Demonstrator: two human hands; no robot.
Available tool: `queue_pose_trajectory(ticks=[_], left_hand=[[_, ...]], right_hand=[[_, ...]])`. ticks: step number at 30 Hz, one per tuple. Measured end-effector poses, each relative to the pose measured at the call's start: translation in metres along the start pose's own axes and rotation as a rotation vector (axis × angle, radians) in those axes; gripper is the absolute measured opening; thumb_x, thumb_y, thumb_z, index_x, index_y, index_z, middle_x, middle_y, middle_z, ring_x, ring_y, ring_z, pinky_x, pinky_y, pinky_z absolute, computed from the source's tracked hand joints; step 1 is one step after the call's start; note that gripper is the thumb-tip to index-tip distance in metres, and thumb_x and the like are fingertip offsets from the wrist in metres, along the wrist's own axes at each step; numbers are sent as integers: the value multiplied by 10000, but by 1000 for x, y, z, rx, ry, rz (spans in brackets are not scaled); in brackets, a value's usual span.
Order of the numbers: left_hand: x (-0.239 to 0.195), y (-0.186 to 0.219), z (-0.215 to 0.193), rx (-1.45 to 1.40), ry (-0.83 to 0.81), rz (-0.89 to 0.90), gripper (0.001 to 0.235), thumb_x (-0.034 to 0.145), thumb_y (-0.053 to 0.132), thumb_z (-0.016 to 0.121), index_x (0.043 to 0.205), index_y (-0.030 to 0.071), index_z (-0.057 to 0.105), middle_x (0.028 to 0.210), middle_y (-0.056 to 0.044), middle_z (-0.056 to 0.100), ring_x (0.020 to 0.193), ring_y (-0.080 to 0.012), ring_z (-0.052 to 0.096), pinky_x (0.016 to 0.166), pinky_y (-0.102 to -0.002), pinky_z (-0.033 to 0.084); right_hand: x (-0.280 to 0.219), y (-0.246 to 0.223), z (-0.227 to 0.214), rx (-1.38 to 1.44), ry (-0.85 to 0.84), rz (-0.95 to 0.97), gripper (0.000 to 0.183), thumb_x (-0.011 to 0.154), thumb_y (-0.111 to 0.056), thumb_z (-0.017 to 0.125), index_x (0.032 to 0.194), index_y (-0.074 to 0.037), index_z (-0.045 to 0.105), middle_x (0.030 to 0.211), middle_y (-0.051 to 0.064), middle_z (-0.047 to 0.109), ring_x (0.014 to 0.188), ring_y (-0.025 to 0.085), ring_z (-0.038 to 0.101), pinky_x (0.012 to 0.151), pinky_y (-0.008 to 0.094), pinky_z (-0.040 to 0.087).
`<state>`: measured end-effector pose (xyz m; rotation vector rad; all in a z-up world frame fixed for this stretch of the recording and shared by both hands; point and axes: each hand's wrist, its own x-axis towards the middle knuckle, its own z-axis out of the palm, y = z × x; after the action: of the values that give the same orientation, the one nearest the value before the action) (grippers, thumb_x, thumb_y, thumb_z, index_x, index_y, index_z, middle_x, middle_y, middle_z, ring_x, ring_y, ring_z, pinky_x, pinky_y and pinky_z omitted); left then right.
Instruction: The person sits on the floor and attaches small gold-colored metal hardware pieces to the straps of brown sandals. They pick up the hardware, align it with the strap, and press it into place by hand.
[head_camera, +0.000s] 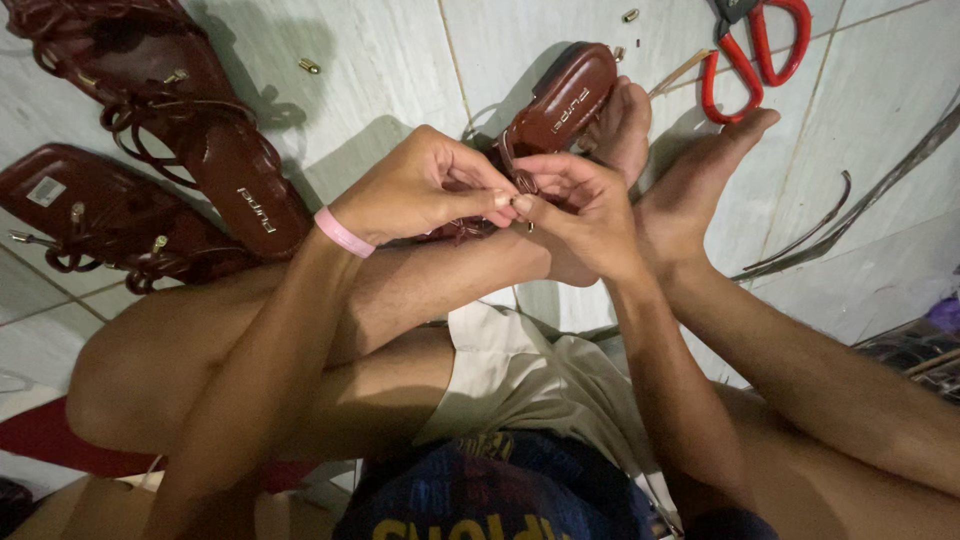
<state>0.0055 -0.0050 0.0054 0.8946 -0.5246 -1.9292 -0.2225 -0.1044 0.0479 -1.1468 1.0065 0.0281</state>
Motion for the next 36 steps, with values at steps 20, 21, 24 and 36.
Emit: queue_pose_trajectory(ticks=[20, 21, 24, 36], left_hand=[[-3, -8, 5, 20, 61, 44, 117, 946, 45, 724, 1004, -49, 762, 925, -106, 787, 858, -129, 767, 797, -254, 634], [-3, -8, 5, 29, 68, 39, 117, 947, 45, 720, 1003, -48, 764, 923, -104, 788, 855, -128, 768, 794, -254, 632], [-4, -8, 6, 54, 65, 74, 123, 951, 49, 720, 1012, -50, 758, 926, -103, 786, 865, -130, 767, 800, -254, 633], [-7, -8, 14, 43, 141, 45, 142, 926, 10, 681, 1021, -61, 761, 919, -101, 786, 841, -110, 749, 738, -247, 632]], right_hand=[[1, 3, 1, -32, 11, -32, 386, 947, 30, 770, 1313, 45, 647, 1143, 86, 744, 1044, 121, 710, 967, 281, 582], [0, 4, 2, -29, 14, -36, 387, 948, 29, 770, 1315, 44, 647, 1145, 84, 744, 1047, 122, 711, 970, 281, 583], [0, 6, 1, -31, 9, -43, 389, 945, 27, 772, 1315, 44, 652, 1154, 81, 744, 1057, 122, 708, 973, 279, 577], [-4, 14, 5, -6, 65, -57, 373, 949, 16, 758, 1311, 44, 671, 1159, 85, 746, 1030, 111, 706, 933, 259, 590]])
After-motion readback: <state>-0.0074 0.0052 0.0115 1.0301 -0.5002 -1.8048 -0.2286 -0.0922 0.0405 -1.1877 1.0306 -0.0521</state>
